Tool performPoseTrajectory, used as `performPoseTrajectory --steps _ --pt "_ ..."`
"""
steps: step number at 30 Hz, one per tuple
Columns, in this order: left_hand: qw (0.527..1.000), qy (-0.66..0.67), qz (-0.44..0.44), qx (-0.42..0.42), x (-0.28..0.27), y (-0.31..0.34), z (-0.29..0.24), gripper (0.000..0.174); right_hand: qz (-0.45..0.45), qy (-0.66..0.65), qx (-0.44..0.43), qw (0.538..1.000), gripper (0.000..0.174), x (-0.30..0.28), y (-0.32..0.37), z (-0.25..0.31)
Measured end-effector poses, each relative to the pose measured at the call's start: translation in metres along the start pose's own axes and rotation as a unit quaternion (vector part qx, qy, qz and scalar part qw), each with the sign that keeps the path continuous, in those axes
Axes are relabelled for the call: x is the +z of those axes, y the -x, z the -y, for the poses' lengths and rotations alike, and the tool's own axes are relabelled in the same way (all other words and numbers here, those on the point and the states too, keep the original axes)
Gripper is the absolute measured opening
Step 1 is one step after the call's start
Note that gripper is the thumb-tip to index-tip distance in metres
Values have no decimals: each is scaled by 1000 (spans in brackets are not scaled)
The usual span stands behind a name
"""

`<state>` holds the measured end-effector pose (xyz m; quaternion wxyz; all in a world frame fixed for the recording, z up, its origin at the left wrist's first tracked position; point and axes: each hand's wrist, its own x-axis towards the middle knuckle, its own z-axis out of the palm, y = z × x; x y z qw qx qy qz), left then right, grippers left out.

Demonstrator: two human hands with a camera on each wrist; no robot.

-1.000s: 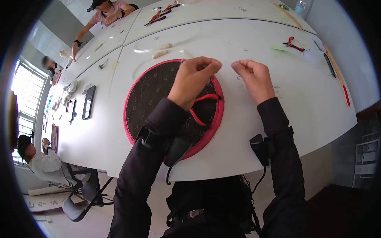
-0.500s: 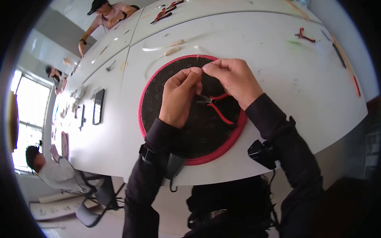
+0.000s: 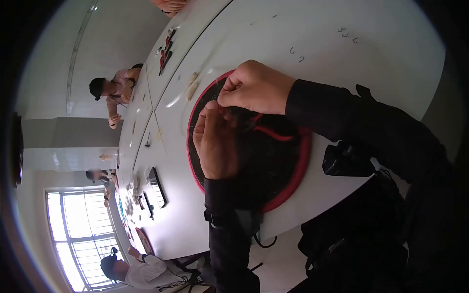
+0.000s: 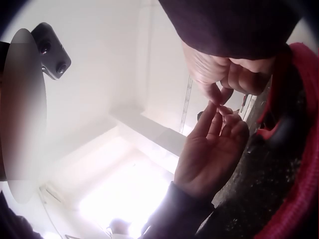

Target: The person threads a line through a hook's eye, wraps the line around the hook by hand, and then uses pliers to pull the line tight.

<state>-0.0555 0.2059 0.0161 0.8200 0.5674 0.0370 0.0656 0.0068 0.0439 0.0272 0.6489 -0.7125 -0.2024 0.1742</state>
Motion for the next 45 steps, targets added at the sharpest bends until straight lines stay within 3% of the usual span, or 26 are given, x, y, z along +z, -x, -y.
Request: performPoseTrajectory --steps 5,12,18,19,23,25,31,33,36,45 --pt "996 -87 21 4 -5 1 1 19 -19 11 3 1000 27 0 2 3" --pt "996 -81 7 -26 0 2 0 16 -27 -15 -37 999 25 1 -3 -4" --pt "986 -163 -14 28 2 5 -3 18 -27 -14 -22 999 22 4 0 2" --pt "984 -173 -14 29 1 5 -3 17 -37 -31 -58 997 22 7 -2 -4" --pt "986 -161 -14 38 -4 4 2 15 -30 -33 -42 998 22 8 -2 -5" --pt "986 -162 -11 31 -4 4 1 15 -41 59 -72 995 21 5 -1 -2" --pt "984 -176 -18 26 2 5 -4 18 -18 -2 -47 999 23 6 -1 -3" --pt "985 -172 -20 25 3 7 -5 18 -29 27 -65 997 23 6 -2 -6" --pt "991 -132 -22 13 -2 5 1 19 -23 -37 -80 996 22 9 -2 -7" --pt "997 -66 36 -15 -4 5 -1 24 -13 -90 -88 992 22 8 -2 -5"
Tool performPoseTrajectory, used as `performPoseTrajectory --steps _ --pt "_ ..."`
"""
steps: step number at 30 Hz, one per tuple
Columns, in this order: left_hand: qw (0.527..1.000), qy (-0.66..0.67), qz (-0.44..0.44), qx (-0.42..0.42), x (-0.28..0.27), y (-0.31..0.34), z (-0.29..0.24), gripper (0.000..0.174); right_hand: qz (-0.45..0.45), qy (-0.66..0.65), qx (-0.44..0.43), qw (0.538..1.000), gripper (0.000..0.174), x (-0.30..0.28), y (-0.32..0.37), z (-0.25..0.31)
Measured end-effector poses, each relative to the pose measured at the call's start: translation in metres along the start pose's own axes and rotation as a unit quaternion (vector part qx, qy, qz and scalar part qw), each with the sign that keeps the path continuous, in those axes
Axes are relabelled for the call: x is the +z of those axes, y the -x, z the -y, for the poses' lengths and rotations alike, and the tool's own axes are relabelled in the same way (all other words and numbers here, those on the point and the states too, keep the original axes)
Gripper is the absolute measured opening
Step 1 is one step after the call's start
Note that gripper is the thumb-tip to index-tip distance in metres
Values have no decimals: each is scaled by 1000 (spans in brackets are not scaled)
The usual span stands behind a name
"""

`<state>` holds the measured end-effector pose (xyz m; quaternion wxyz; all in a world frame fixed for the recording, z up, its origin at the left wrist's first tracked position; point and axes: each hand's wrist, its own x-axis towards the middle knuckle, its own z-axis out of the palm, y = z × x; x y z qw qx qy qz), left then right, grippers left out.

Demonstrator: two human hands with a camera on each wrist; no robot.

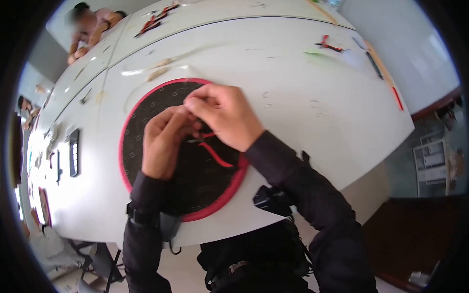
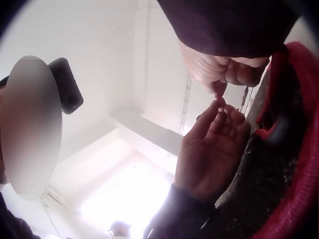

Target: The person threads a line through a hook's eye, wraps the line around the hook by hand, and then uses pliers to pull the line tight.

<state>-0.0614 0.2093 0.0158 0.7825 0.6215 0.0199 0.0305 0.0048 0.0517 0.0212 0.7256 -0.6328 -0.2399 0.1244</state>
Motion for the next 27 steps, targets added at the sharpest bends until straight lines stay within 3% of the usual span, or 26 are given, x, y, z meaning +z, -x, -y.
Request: performPoseTrajectory --steps 2,16,27 --pt "1000 18 -1 3 1 0 2 25 30 0 54 998 22 -2 1 7" --pt "991 131 32 -25 -6 -1 2 21 18 -27 4 999 19 4 0 1" --pt "991 127 41 -19 -4 -3 0 22 27 2 76 997 19 1 1 14"
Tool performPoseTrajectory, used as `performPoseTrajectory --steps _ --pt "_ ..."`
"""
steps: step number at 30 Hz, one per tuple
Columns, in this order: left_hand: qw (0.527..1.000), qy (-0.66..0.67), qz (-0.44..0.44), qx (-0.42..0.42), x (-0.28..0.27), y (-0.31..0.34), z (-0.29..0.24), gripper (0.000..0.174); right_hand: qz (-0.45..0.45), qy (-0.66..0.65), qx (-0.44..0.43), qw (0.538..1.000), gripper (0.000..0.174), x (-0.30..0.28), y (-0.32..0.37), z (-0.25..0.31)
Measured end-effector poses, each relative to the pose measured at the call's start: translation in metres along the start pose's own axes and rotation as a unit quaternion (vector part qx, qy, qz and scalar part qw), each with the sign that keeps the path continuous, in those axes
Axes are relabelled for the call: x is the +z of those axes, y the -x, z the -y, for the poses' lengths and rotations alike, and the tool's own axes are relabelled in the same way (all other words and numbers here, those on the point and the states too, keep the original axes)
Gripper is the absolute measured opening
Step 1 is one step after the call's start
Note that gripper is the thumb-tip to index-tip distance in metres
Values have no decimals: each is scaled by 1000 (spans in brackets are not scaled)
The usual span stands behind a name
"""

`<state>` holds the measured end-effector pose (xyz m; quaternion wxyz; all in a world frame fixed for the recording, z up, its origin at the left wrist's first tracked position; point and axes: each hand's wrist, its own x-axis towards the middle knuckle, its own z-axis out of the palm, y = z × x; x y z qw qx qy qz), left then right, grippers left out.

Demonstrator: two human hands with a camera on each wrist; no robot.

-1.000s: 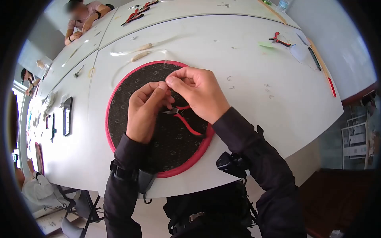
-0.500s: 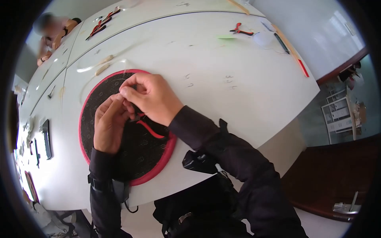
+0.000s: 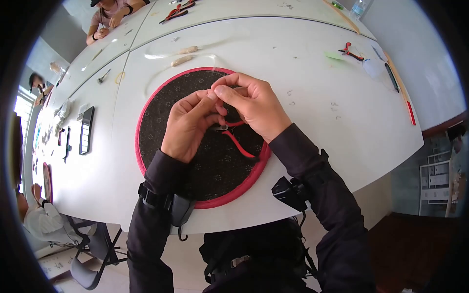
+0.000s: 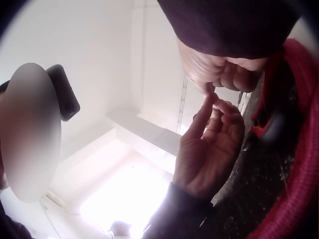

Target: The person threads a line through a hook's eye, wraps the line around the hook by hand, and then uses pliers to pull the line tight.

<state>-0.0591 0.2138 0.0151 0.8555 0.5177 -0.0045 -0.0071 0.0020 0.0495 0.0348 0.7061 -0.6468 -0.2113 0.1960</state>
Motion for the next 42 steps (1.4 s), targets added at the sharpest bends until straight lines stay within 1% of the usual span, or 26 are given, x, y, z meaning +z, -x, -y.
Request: performPoseTrajectory --steps 1,3,9,13,15,18,24,26,29,36,39,42 --pt "1000 -11 -2 0 1 0 0 22 2 -3 7 1000 19 -1 0 1" --pt "1000 12 0 -1 0 -1 1 19 9 -12 25 1000 20 -3 0 1" --pt "1000 24 -15 0 -1 -1 0 16 7 -1 36 999 23 -2 1 4" --pt "997 9 -68 22 0 0 -1 15 -31 -10 12 999 25 0 2 2" --pt "997 2 -79 26 1 0 0 16 -32 3 15 999 27 -1 4 4" --pt "995 -4 -90 35 0 -1 2 17 -45 35 -20 998 30 9 6 -1" --pt "996 14 -82 19 -1 0 0 18 -40 60 16 997 28 7 9 5" --pt "997 39 -71 11 -1 0 0 17 -35 66 4 997 27 8 8 4" --pt "997 42 -55 21 -2 -1 3 16 -26 78 -8 997 27 7 7 2" --pt "997 29 -71 31 -1 -1 2 16 -4 87 -31 996 27 7 9 1" --pt "995 19 -86 43 -1 -1 3 15 14 102 -66 992 27 8 7 -9" --pt "995 26 -90 35 1 1 1 15 12 81 -76 994 28 14 8 -9"
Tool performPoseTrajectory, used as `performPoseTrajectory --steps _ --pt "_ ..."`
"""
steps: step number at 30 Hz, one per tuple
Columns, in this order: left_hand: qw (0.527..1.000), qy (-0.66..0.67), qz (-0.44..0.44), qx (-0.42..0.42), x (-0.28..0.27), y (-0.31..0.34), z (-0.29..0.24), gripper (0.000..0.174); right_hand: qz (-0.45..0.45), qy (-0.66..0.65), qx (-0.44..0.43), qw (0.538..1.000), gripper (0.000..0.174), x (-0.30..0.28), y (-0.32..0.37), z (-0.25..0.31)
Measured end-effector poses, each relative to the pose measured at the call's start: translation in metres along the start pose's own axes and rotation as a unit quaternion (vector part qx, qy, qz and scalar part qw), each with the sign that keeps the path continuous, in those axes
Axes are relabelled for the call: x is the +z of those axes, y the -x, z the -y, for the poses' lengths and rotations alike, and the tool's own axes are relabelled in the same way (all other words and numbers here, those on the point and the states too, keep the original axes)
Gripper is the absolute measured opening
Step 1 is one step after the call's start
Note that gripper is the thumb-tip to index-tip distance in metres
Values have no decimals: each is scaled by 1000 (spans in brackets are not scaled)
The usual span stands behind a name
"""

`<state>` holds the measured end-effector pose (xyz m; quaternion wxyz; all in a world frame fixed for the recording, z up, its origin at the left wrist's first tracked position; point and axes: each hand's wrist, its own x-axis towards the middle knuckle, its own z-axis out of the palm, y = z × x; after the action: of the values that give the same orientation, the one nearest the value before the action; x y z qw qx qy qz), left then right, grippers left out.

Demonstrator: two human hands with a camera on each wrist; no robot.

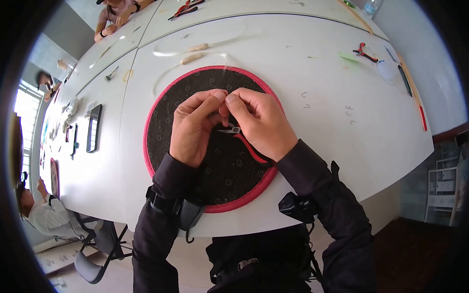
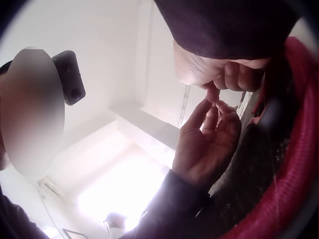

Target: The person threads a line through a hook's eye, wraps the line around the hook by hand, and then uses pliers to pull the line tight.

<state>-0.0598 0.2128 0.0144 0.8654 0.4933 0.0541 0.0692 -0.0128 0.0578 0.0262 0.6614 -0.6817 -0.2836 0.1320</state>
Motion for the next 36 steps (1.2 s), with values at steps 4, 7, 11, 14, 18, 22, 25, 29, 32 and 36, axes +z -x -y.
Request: performPoseTrajectory --steps 4,7,11,14,18,22,25,29,32,36 --pt "1000 10 2 -12 0 0 0 16 3 10 40 999 29 -1 1 9" --pt "1000 4 0 -15 1 0 -1 17 9 17 37 999 29 -2 0 7" --pt "1000 -7 -1 -6 1 0 1 17 4 11 17 1000 29 0 2 -3" --pt "1000 -20 5 -11 2 1 -1 17 9 12 27 1000 30 -1 1 -6" --pt "999 -31 8 -8 3 1 1 18 16 26 34 999 31 -1 2 -7" --pt "997 -78 1 22 3 2 -3 19 11 88 50 995 25 -5 4 12" --pt "978 -200 -2 63 3 7 -22 19 -86 137 -64 985 21 -10 1 11" --pt "957 -276 41 77 -6 17 -31 16 -68 173 -146 972 21 -14 -3 10" --pt "948 -309 50 61 -5 19 -27 13 -13 165 -81 983 16 -12 0 16" --pt "941 -330 45 55 -8 21 -21 11 12 190 -58 980 11 -15 0 17"
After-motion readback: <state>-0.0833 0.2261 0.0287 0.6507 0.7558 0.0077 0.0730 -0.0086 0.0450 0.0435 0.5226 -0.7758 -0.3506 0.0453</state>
